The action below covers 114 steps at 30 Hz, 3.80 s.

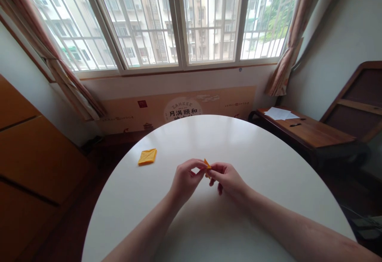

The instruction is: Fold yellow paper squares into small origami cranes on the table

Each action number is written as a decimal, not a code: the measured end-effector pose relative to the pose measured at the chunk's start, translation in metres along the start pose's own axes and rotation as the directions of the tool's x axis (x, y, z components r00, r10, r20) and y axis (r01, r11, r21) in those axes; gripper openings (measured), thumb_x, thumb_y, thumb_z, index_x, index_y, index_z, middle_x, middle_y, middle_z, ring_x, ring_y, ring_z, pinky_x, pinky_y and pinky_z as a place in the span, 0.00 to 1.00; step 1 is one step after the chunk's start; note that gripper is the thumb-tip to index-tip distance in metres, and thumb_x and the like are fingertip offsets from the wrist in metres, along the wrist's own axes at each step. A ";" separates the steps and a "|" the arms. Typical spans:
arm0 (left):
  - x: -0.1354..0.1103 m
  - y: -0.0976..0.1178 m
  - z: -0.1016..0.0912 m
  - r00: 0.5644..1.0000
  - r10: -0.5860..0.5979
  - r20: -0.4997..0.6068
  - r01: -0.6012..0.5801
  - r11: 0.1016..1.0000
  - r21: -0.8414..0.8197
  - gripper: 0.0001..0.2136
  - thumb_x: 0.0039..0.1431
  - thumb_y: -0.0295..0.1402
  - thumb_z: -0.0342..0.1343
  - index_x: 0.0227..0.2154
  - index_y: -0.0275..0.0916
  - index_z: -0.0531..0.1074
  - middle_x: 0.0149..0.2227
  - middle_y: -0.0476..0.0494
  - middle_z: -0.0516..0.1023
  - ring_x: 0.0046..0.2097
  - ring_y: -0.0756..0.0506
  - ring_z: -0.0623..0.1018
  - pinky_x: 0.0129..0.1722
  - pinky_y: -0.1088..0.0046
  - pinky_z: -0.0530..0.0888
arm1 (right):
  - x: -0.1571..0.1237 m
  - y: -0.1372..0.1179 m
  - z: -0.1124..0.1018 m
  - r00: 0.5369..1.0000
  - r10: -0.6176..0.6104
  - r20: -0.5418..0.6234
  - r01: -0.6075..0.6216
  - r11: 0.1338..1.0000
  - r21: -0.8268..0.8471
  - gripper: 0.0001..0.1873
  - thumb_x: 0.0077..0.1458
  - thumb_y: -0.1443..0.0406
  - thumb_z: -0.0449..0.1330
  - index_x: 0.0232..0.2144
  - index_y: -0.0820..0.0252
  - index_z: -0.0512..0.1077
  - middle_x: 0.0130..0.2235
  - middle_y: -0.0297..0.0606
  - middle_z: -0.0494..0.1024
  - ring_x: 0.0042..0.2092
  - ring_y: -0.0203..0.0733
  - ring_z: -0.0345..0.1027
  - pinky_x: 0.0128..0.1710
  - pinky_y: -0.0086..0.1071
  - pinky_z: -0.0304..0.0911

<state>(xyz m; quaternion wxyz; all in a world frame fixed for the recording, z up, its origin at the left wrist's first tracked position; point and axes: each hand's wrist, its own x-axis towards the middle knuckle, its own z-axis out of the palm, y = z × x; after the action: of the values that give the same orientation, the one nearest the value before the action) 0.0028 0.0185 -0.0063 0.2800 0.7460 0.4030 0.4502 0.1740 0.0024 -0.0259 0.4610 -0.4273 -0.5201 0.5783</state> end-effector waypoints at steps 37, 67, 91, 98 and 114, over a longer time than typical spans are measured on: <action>0.006 0.004 -0.002 0.892 -0.415 0.180 0.445 0.876 -0.186 0.15 0.52 0.44 0.61 0.28 0.35 0.79 0.24 0.43 0.77 0.25 0.48 0.73 0.16 0.79 0.69 | 0.000 0.001 -0.008 0.999 0.049 0.021 -0.050 0.998 0.042 0.22 0.51 0.47 0.65 0.34 0.61 0.78 0.36 0.44 0.81 0.36 0.47 0.78 0.15 0.22 0.57; 0.002 0.002 0.000 0.889 -0.388 0.241 0.427 0.894 -0.135 0.13 0.55 0.41 0.61 0.29 0.34 0.78 0.26 0.45 0.78 0.26 0.50 0.73 0.19 0.80 0.69 | -0.002 0.000 -0.002 0.997 -0.072 -0.018 0.068 0.986 -0.149 0.13 0.56 0.58 0.59 0.29 0.63 0.74 0.30 0.38 0.76 0.30 0.39 0.72 0.12 0.20 0.59; 0.004 0.001 -0.002 0.881 -0.419 0.218 0.461 0.866 -0.196 0.13 0.52 0.42 0.61 0.30 0.34 0.74 0.24 0.48 0.72 0.26 0.49 0.71 0.18 0.79 0.69 | 0.001 0.004 -0.004 0.997 -0.066 -0.039 0.060 0.987 -0.147 0.08 0.53 0.61 0.59 0.30 0.61 0.71 0.26 0.33 0.71 0.27 0.38 0.69 0.11 0.21 0.57; 0.003 0.000 0.001 0.879 -0.415 0.236 0.463 0.861 -0.209 0.12 0.48 0.40 0.61 0.27 0.36 0.72 0.23 0.49 0.71 0.24 0.50 0.70 0.17 0.79 0.68 | 0.000 0.002 -0.001 0.998 -0.047 -0.038 0.043 0.995 -0.088 0.11 0.51 0.59 0.63 0.29 0.61 0.71 0.22 0.31 0.70 0.20 0.33 0.60 0.10 0.22 0.54; 0.007 0.004 -0.005 0.820 -0.543 0.183 0.553 0.833 -0.008 0.11 0.51 0.40 0.55 0.28 0.36 0.74 0.21 0.51 0.69 0.22 0.50 0.67 0.20 0.77 0.63 | 0.012 0.001 -0.014 0.983 -0.017 -0.182 0.074 0.948 0.309 0.27 0.51 0.45 0.62 0.21 0.55 0.55 0.17 0.20 0.53 0.17 0.27 0.38 0.14 0.23 0.36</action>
<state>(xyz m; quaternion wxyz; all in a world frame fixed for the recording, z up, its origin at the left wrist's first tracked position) 0.0014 0.0224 0.0021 0.4539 0.6258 0.5607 0.2964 0.1854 0.0173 -0.0280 0.5808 -0.3858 -0.3882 0.6026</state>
